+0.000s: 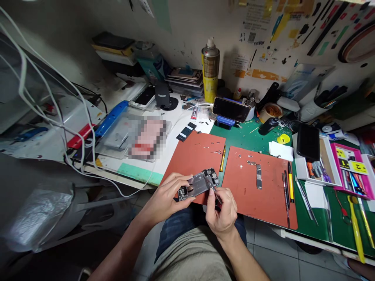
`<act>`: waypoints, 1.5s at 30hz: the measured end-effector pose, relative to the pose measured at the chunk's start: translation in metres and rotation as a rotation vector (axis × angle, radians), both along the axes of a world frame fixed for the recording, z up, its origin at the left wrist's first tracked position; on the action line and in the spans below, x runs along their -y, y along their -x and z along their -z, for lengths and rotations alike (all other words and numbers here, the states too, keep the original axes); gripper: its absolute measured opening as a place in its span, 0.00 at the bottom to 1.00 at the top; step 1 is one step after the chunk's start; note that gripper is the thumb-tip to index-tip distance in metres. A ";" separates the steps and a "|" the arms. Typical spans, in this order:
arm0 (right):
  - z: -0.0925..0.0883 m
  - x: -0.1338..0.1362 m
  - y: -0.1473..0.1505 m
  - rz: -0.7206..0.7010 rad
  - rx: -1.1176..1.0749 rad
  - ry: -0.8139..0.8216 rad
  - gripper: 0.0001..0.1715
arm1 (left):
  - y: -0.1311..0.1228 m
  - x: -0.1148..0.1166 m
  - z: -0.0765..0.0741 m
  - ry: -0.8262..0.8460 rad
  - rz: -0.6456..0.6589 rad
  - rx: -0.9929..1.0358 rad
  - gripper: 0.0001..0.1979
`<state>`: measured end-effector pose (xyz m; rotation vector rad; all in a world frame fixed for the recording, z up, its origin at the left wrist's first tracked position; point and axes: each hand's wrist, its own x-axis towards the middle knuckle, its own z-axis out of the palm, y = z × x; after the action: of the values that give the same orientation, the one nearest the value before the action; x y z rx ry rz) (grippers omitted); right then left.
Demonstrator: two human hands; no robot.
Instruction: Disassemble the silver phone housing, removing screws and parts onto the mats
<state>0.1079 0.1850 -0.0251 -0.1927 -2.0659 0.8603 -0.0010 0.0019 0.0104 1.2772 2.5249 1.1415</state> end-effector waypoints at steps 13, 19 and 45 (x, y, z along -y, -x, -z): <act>-0.027 -0.018 -0.009 -0.070 0.186 1.162 0.21 | 0.001 -0.013 -0.013 -0.072 -0.009 -0.101 0.14; -0.028 -0.016 -0.012 -0.083 0.179 1.217 0.22 | 0.004 -0.026 -0.019 -0.165 0.052 -0.014 0.07; 0.002 -0.033 -0.016 0.178 0.064 0.722 0.18 | 0.089 -0.079 0.020 0.115 -0.230 -0.260 0.09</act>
<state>0.1235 0.2184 -0.0276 -0.7856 -1.6781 1.4659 -0.0898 0.0805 -0.0100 1.2004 2.9439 0.8998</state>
